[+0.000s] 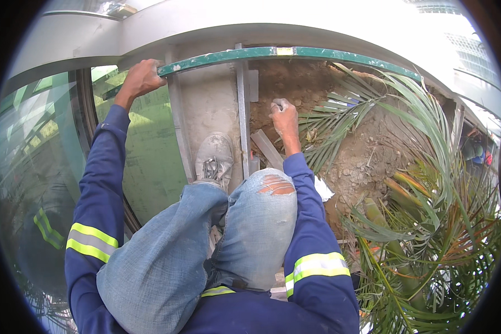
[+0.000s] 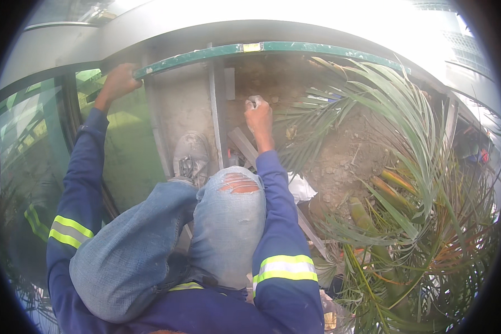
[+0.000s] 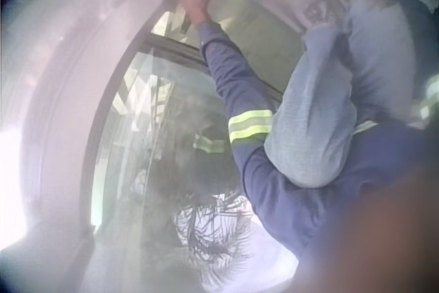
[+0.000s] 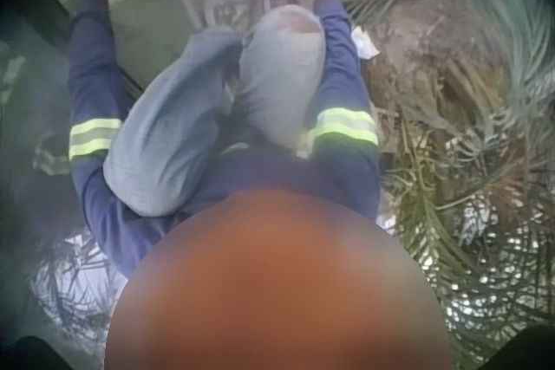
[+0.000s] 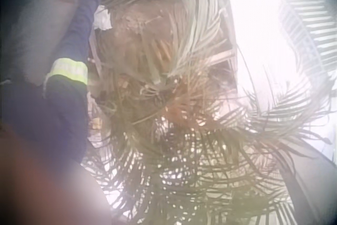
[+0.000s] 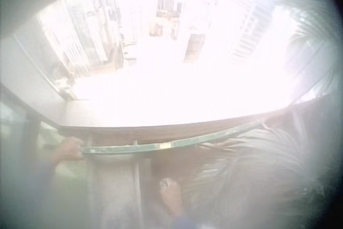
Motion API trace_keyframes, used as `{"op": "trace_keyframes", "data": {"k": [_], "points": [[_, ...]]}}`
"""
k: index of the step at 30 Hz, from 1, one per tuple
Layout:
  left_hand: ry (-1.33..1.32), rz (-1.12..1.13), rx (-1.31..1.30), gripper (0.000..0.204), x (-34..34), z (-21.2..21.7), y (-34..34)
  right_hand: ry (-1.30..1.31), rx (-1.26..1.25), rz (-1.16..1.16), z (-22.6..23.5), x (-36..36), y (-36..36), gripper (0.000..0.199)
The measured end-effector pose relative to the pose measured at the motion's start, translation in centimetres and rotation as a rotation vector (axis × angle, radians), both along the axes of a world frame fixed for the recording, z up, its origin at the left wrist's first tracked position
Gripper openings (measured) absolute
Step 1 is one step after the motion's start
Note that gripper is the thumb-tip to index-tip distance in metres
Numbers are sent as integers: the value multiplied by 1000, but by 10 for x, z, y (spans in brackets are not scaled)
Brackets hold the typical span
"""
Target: The person uses a spirit level to measure a concrete ledge near a curved glass window. They repeatedly place the level on the ledge, check the bubble, and adjust the position to verify alignment. The person also handles a small metal block and a white plastic strip during the process.
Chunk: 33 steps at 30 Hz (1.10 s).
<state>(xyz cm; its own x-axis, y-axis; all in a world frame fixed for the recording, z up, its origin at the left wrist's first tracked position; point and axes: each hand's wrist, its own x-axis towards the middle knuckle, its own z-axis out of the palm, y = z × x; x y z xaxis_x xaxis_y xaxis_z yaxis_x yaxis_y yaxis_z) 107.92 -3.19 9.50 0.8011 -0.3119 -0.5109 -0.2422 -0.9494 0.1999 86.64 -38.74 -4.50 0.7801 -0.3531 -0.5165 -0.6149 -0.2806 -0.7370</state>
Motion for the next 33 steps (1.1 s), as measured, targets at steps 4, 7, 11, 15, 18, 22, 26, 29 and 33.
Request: {"op": "trace_keyframes", "data": {"k": [4,7,11,15,18,22,26,29,33], "points": [[-10,-6,50,40,0,2,-4,31,41,-24,0,-1,-5,29],[-13,-20,60,42,-1,6,-9,1,4,7,-8,-3,-7,29],[-96,-4,14,42,-4,12,-8,-39,33,-50,-11,-7,-8,28],[-89,-12,23,39,2,15,-9,-41,96,-116,-3,-9,-14,27],[-45,-15,32,38,5,13,-5,-2,152,-117,3,-5,-17,33],[-95,-4,-65,36,-1,-1,11,-95,486,-359,26,18,-25,54],[-70,-23,-43,38,2,0,1,-373,918,-576,47,58,-70,108],[-86,-7,-78,39,0,0,3,-466,986,-760,69,93,-85,97],[-112,22,-103,38,-2,-3,6,-425,969,-690,74,114,-89,77]]}}
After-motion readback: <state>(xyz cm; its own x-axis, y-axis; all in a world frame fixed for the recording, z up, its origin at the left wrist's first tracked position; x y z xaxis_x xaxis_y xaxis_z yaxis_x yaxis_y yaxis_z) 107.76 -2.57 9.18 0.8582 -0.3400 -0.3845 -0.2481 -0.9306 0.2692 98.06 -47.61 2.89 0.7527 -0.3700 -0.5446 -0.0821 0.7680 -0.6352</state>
